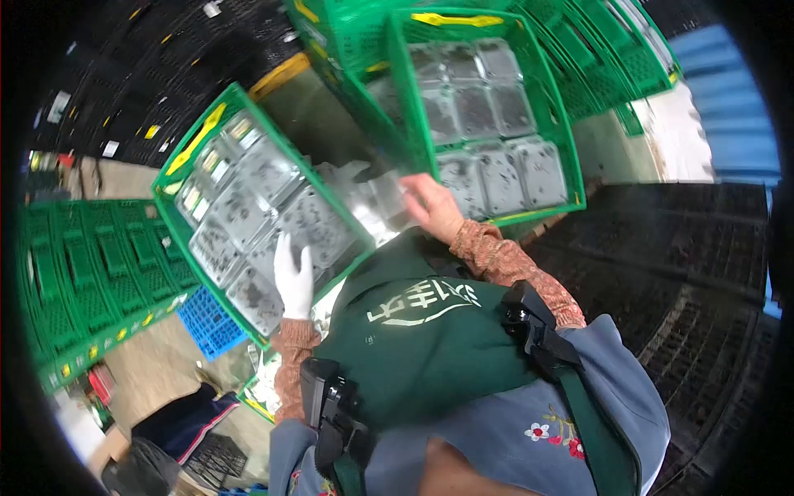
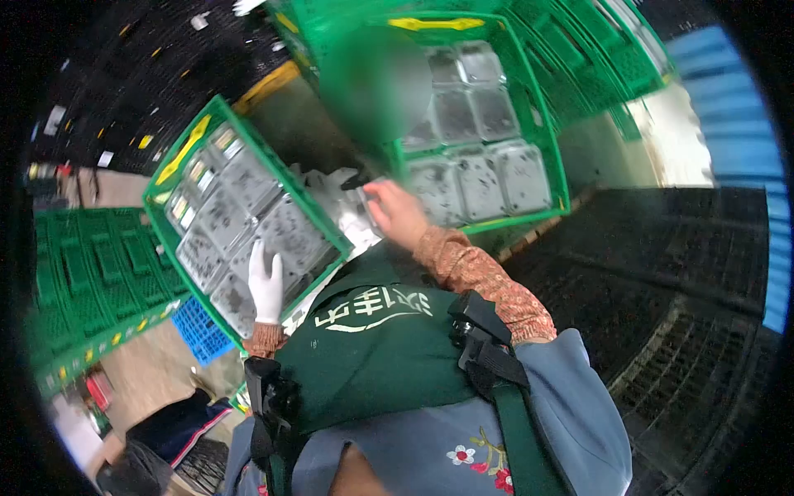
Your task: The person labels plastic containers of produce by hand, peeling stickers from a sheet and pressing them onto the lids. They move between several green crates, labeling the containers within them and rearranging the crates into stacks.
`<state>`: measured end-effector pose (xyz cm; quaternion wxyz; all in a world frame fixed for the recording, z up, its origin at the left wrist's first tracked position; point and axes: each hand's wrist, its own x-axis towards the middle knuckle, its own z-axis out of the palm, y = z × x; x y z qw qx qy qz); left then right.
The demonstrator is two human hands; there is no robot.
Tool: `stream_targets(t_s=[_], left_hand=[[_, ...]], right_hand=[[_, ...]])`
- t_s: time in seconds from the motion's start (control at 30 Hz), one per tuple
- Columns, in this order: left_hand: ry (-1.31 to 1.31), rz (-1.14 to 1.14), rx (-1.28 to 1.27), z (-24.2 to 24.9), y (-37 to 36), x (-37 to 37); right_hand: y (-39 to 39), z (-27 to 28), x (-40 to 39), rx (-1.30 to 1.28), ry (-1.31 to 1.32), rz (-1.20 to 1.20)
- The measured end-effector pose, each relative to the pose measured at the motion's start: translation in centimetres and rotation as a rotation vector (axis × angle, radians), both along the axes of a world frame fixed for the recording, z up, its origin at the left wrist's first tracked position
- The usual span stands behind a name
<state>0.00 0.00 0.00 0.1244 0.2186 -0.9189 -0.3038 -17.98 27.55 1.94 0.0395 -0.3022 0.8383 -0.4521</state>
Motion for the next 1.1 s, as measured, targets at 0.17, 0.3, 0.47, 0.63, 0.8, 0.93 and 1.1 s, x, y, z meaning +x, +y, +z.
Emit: stream_targets(t_s=[0.17, 0.3, 0.47, 0.63, 0.8, 0.93, 1.1], left_hand=[[0.218, -0.601, 0.078, 4.3, 15.2, -15.7], [-0.072, -0.954, 0.043, 3.2, 22.8, -26.5], [-0.515, -0.743, -0.445, -10.8, 30.3, -32.3], [-0.792, -0.678, -0.344, -13.7, 31.2, -33.5], [-0.722, -0.771, -0.040, -4.4, 27.6, -32.8], [-0.349, -0.772, 0.101, 2.4, 25.4, -31.9], [0.287, -0.401, 0.127, 11.3, 12.0, -29.5]], right_hand=[[14.9, -1.4, -6.7, 0.237, 0.246, -0.277], [20.8, -4.6, -13.4, 0.711, 0.281, -0.220], [24.6, -9.3, -18.4, 0.943, 0.105, 0.214], [23.9, -7.9, -21.2, 0.884, 0.074, 0.384], [23.3, -1.4, -21.7, 0.728, -0.109, 0.404], [22.4, 8.1, -19.5, 0.728, 0.174, 0.276], [16.0, 17.7, -20.6, 0.594, 0.400, -0.016]])
